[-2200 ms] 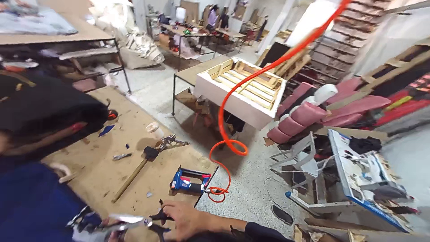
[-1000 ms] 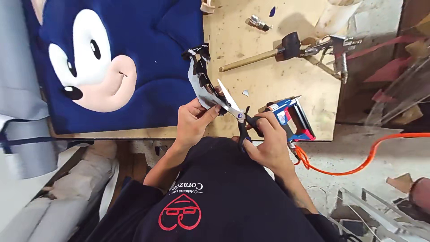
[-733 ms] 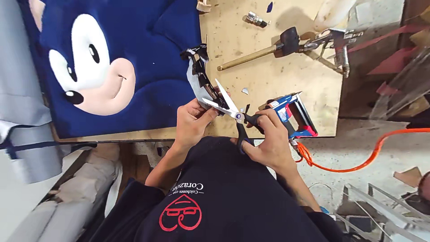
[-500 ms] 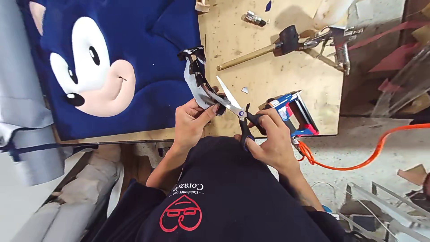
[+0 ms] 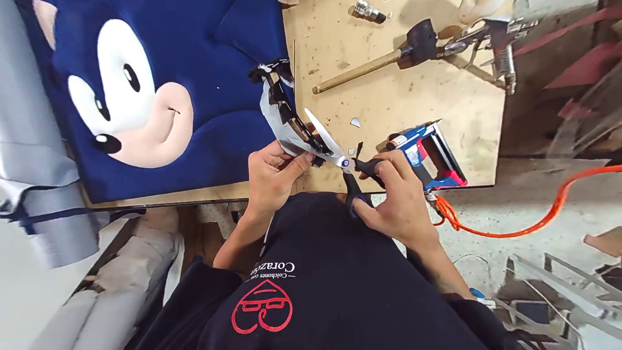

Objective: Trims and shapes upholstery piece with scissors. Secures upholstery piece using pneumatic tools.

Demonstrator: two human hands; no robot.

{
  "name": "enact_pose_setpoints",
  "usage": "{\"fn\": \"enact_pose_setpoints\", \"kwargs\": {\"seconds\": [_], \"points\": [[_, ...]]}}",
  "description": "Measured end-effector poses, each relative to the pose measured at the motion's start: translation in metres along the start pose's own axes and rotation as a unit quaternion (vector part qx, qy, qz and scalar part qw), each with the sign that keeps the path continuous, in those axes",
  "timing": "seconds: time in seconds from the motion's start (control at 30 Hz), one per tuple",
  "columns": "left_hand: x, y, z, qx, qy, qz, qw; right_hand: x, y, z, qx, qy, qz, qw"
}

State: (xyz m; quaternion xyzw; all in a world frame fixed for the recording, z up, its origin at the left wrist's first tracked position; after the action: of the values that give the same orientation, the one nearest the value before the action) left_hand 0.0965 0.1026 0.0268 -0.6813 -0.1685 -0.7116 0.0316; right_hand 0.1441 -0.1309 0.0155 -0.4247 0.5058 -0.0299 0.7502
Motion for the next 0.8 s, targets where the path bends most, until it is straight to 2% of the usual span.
{"fn": "enact_pose_setpoints", "kwargs": {"seconds": [0.57,0.8], "points": [[0.015,-0.015,0.001,-0.029,0.018,0.081,0.996,-0.001,0.017,-0.001,-0.045,-0.01,0.061,0.997],[0.014,-0.016,0.001,-0.012,0.029,0.057,0.998,0.0,0.024,0.0,-0.049,-0.026,0.081,0.995]]}}
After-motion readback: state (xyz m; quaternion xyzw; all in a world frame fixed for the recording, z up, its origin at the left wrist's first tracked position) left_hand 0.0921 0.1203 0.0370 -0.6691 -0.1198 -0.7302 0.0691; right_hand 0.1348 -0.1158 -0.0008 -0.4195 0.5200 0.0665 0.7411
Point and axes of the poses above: each hand's wrist, its own z-axis towards the middle knuckle, its own y-axis out of the palm, x = y × z, the point moved 5 cm from there along z, towards the middle knuckle, and after that the axes turned 2 degrees about z, right-handed, at the moved point
